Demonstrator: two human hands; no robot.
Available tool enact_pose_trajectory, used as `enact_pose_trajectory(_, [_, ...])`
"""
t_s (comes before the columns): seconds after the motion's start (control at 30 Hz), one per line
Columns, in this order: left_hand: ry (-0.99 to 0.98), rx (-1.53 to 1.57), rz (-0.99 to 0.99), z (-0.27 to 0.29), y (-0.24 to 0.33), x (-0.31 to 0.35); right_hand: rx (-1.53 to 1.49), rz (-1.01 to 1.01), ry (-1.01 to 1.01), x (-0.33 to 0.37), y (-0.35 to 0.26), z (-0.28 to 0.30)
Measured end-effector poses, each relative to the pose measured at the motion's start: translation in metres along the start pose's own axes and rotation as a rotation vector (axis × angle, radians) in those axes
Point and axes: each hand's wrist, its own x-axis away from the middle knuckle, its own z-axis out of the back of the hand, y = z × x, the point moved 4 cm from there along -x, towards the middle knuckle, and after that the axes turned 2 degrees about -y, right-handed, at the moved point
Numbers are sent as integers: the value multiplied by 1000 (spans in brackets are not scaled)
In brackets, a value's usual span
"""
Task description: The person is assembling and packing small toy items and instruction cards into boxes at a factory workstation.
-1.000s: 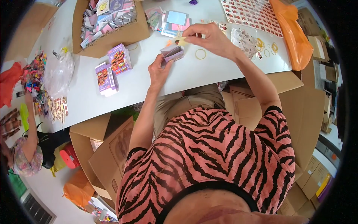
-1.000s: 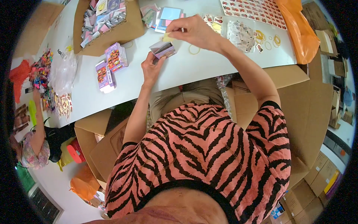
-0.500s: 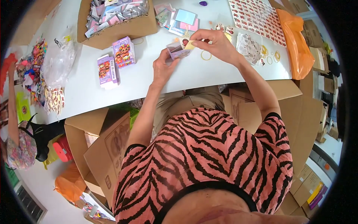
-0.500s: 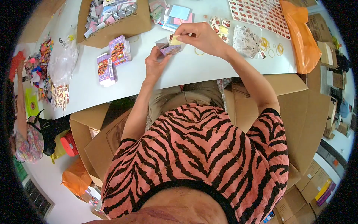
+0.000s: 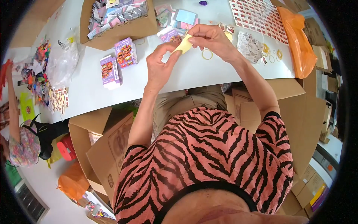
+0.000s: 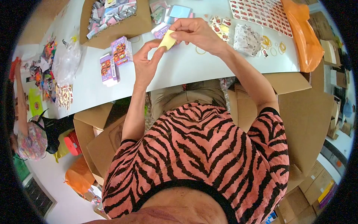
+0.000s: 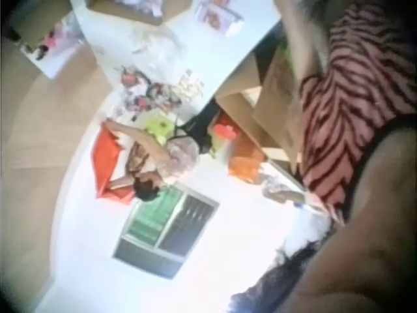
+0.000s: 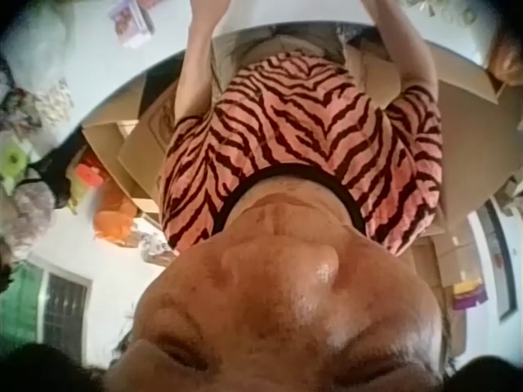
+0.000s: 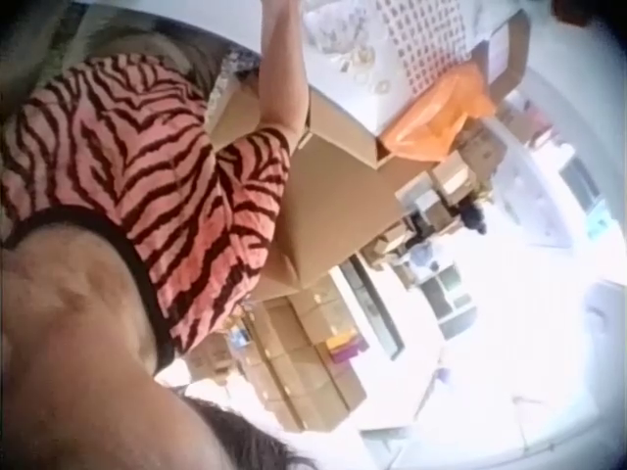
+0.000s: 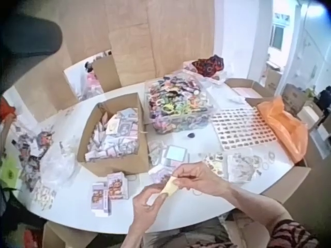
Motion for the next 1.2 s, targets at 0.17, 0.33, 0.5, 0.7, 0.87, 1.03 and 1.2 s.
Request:
enact_pose_trajectory(0.17, [30,99,122,-10,-7,9,5,6,40,3,23,9])
enact_pose_trajectory(0.33, [49,192,276,-13,-37,18,98,-40,400,8,25,64])
enact_pose_trajectory(0.5, [111,317,263,-47,-46,-16,223,74,431,15,23,69])
enact_pose_trajectory(0.7, [28,-245,42,-80,-29,-49,424,90,490,24,13,81])
enact_pose_trajectory(0.87, [213,-253,270,-39,-57,-8,163,-44,254,17,78,70])
enact_pose_trajectory(1.03, [358,-402,415,-22,-96,14,-46,-98,191,-14,112,44])
enact_pose_trajectory(1.2, [239,-333,587,-33,-116,4,-26,-53,116,-46,139,28])
